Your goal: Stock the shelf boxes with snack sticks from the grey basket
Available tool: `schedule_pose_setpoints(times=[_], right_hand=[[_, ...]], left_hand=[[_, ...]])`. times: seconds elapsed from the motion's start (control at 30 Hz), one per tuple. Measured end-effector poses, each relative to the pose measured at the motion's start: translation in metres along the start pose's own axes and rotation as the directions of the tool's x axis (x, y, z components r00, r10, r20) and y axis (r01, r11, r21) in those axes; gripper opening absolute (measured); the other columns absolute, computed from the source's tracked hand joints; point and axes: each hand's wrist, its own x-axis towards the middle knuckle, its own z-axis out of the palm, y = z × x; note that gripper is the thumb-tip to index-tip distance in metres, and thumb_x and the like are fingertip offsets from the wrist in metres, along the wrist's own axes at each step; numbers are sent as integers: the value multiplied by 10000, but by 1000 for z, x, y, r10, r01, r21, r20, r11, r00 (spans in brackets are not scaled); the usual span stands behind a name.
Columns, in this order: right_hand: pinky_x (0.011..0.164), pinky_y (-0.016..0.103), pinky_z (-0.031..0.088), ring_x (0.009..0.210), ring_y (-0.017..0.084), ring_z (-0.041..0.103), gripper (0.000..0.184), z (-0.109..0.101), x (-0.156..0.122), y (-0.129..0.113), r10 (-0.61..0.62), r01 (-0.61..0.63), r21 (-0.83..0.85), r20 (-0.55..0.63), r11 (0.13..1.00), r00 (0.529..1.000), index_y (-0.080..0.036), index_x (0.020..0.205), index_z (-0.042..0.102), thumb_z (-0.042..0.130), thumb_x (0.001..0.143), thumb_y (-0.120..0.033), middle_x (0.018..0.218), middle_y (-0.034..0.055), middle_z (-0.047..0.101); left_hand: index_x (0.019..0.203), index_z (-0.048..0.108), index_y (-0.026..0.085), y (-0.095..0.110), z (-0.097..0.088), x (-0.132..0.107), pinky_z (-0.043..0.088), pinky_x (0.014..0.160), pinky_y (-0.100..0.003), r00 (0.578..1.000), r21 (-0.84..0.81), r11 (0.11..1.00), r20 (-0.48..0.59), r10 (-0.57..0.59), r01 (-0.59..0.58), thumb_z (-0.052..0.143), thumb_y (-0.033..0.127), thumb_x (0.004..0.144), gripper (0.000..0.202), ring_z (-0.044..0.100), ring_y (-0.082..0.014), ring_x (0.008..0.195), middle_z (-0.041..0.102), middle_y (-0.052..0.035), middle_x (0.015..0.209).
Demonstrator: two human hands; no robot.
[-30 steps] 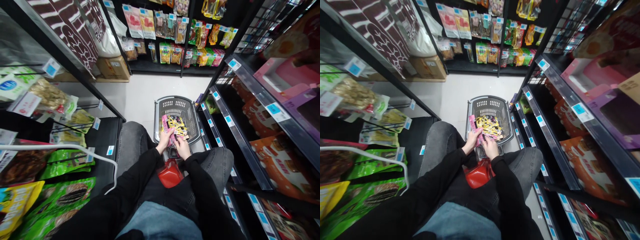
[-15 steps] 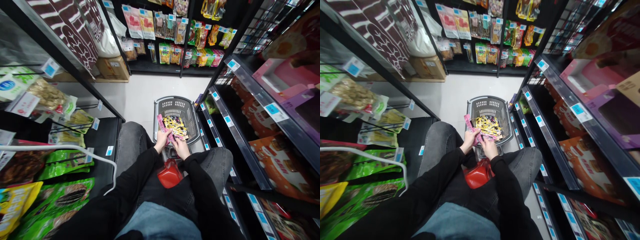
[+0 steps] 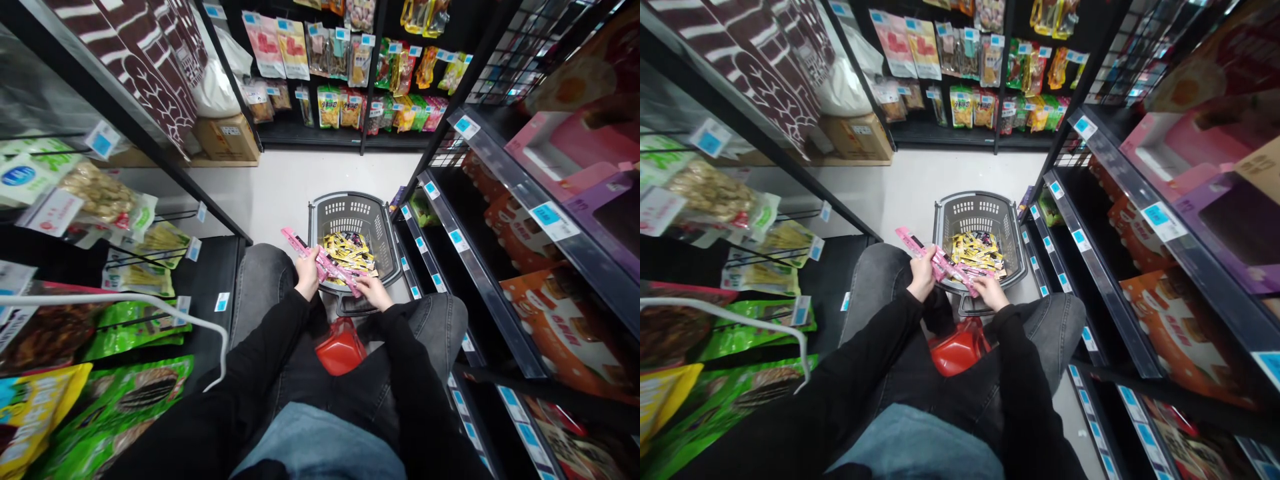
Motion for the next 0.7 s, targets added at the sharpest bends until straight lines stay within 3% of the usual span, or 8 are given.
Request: schedule_pose_setpoints(times=[0.2, 0.33, 0.5, 0.57, 0.7], right_hand=[[659, 319, 518, 619, 157, 617, 301, -19, -1, 6, 82, -55, 285, -81, 957, 993, -145, 958, 662, 531, 711, -257, 756, 51, 680], [725, 336, 522, 751, 176, 644, 338, -31, -3, 7, 128, -59, 390, -154, 919, 980, -153, 1020, 626, 520, 730, -290, 877, 72, 680], [754, 319, 520, 887, 178, 623, 510, -6, 2, 19, 193, -127, 280, -221, 952, 956, -173, 1135, 540, 641, 646, -278, 1129, 102, 598], [710, 317, 533, 871, 177, 627, 575, 7, 6, 25, 261, -171, 332, -249, 928, 933, -159, 1192, 481, 631, 650, -280, 1166, 126, 566], [682, 307, 540, 828, 176, 637, 404, 13, 11, 30, 290, -148, 490, -228, 859, 929, -147, 1053, 544, 582, 684, -308, 1009, 97, 629]], left_hand=[[620, 500, 147, 3, -2, 7, 461, 554, -225, 986, -118, 990, -138, -91, 75, 683, 171, 647, 186, 546, -89, 511, 544, 47, 552], [631, 493, 153, 0, -2, 7, 469, 558, -212, 993, -117, 990, -84, -86, 76, 700, 195, 651, 211, 553, -81, 508, 537, 56, 542], [636, 480, 155, -4, 0, 0, 490, 563, -208, 991, -158, 979, -9, -135, 132, 682, 179, 681, 208, 564, -80, 501, 539, 54, 531], [646, 478, 154, -4, 1, -3, 500, 569, -207, 981, -165, 967, 26, -192, 194, 683, 175, 685, 210, 574, -83, 512, 547, 48, 536], [684, 501, 148, -5, 2, -6, 520, 588, -226, 940, -152, 932, 146, -307, 328, 695, 199, 689, 201, 596, -100, 549, 585, 15, 580]])
